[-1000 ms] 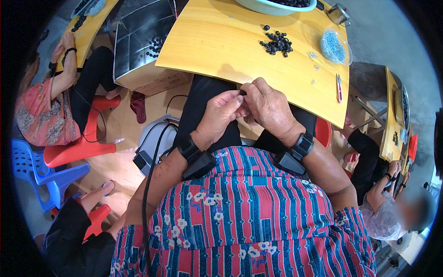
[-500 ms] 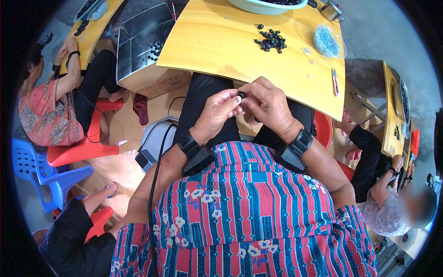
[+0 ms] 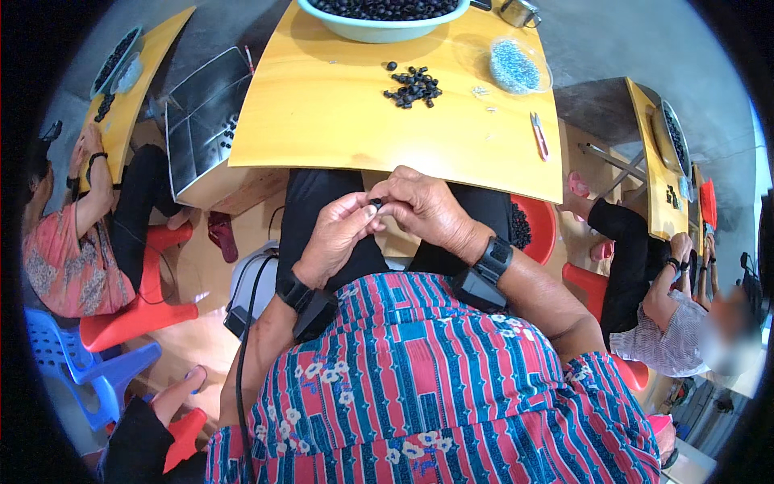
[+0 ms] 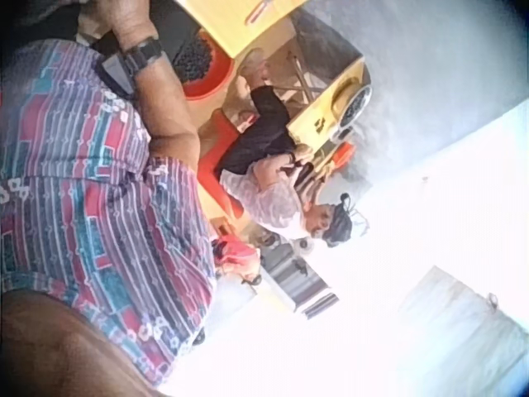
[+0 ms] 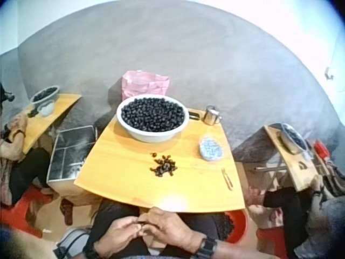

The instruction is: Assembling small plastic components by hand by fitting rubber or plastic rings onto black parts.

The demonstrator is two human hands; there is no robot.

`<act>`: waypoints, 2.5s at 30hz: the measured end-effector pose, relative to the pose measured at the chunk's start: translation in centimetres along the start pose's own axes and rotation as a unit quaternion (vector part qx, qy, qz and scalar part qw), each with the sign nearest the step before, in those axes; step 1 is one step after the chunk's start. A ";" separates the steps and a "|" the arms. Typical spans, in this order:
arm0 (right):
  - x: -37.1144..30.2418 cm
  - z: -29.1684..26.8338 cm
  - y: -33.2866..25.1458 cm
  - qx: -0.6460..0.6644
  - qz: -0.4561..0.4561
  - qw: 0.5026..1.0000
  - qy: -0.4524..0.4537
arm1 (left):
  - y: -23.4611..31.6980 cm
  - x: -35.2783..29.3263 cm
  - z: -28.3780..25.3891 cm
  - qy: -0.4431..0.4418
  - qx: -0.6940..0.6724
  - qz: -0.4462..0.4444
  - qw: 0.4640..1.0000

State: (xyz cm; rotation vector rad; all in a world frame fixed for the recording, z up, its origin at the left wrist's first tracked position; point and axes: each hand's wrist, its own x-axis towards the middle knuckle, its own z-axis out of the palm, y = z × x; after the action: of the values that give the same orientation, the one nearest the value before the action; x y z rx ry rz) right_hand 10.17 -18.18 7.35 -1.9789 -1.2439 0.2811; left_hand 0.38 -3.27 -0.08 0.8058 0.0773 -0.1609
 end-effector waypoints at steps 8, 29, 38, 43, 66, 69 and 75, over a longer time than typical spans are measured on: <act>-1.6 -2.1 0.5 -0.033 0.050 0.995 0.076 | -0.1 -0.1 0.0 0.009 -0.014 -0.003 1.000; -3.5 -10.1 7.3 -0.261 0.240 0.901 0.251 | 0.4 -0.2 0.1 0.029 -0.022 -0.031 0.999; -3.4 -9.7 7.0 -0.310 0.220 0.896 0.231 | 0.5 -0.3 0.0 0.023 -0.026 -0.028 0.999; -3.4 -9.7 7.0 -0.282 0.239 0.898 0.238 | 0.6 -0.3 0.0 0.025 -0.017 -0.030 0.999; -1.9 -12.3 6.8 -0.377 0.113 0.918 0.040 | 0.9 -0.3 -0.1 0.027 -0.015 -0.035 0.999; -1.4 -12.4 6.2 -0.395 0.129 0.909 0.003 | 0.8 -0.2 -0.3 0.027 -0.019 -0.034 0.999; -2.5 -12.2 8.3 -0.320 0.185 0.926 0.083 | 0.9 -0.1 -0.3 0.023 -0.026 -0.038 0.999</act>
State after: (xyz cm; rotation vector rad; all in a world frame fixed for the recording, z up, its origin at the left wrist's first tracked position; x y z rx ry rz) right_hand 21.13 -28.14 9.29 -2.7377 -0.9073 -0.1390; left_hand 0.45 -2.47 0.37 0.7546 0.1560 -0.2111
